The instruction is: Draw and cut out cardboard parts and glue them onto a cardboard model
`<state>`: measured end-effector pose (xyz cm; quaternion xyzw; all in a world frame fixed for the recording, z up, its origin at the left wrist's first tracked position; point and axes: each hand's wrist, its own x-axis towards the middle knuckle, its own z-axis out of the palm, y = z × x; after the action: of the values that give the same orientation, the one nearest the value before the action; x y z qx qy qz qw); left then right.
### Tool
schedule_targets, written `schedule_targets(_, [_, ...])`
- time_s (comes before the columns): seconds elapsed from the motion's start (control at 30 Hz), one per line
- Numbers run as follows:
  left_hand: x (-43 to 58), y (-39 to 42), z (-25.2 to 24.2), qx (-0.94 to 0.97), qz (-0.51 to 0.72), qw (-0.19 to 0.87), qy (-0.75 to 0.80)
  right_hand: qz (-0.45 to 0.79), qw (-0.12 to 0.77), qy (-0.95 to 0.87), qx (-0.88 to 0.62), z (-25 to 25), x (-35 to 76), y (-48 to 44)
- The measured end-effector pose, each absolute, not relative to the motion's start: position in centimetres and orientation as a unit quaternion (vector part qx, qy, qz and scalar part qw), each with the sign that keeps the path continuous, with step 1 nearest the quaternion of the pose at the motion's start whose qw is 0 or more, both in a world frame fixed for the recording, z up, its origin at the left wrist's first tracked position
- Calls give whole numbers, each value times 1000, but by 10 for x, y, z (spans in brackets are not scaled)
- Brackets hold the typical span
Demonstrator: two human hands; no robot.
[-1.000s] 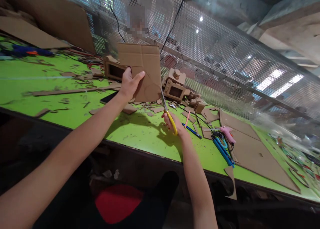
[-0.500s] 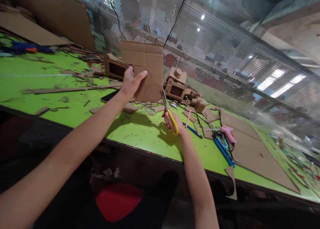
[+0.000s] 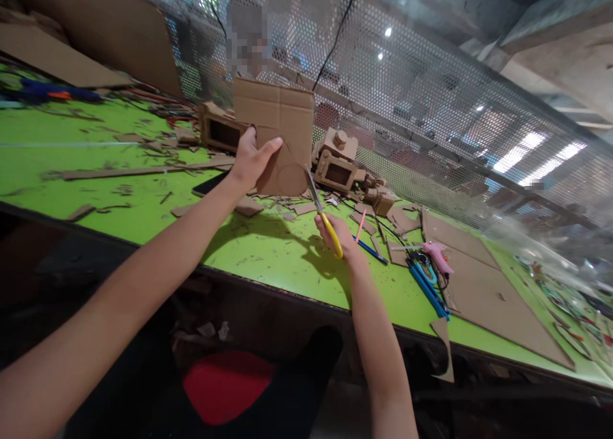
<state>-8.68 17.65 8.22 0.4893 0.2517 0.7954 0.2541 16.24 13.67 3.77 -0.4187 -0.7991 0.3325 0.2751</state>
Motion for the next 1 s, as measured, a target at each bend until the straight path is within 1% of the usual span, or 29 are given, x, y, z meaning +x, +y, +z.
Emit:
schedule_targets(0.1, [-89, 178, 81, 503, 786, 245, 262, 292, 254, -810, -441, 43, 165, 134])
schedule_targets(0.3, [-96, 184, 76, 518, 768, 251, 281, 200, 220, -854, -426, 55, 168, 130])
schedule_targets(0.47, [-98, 185, 75, 510, 760, 279, 290, 184, 226, -860, -419, 56, 171, 135])
schedule_targets(0.57, [-97, 178, 81, 486, 751, 367, 255, 227, 286, -828, -425, 50, 164, 136])
schedule_targets(0.67, [-91, 171, 85, 451, 741, 447, 220, 337, 374, -746, -435, 45, 152, 131])
schedule_targets(0.8, [-70, 165, 79, 465, 726, 464, 202, 369, 451, -704, -406, 41, 138, 122])
schedule_targets(0.9, [-46, 160, 72, 492, 705, 462, 219, 395, 455, -692, -399, 37, 131, 118])
schedule_targets(1.0, [-30, 154, 69, 450, 723, 473, 228, 415, 433, -693, -400, 31, 128, 117])
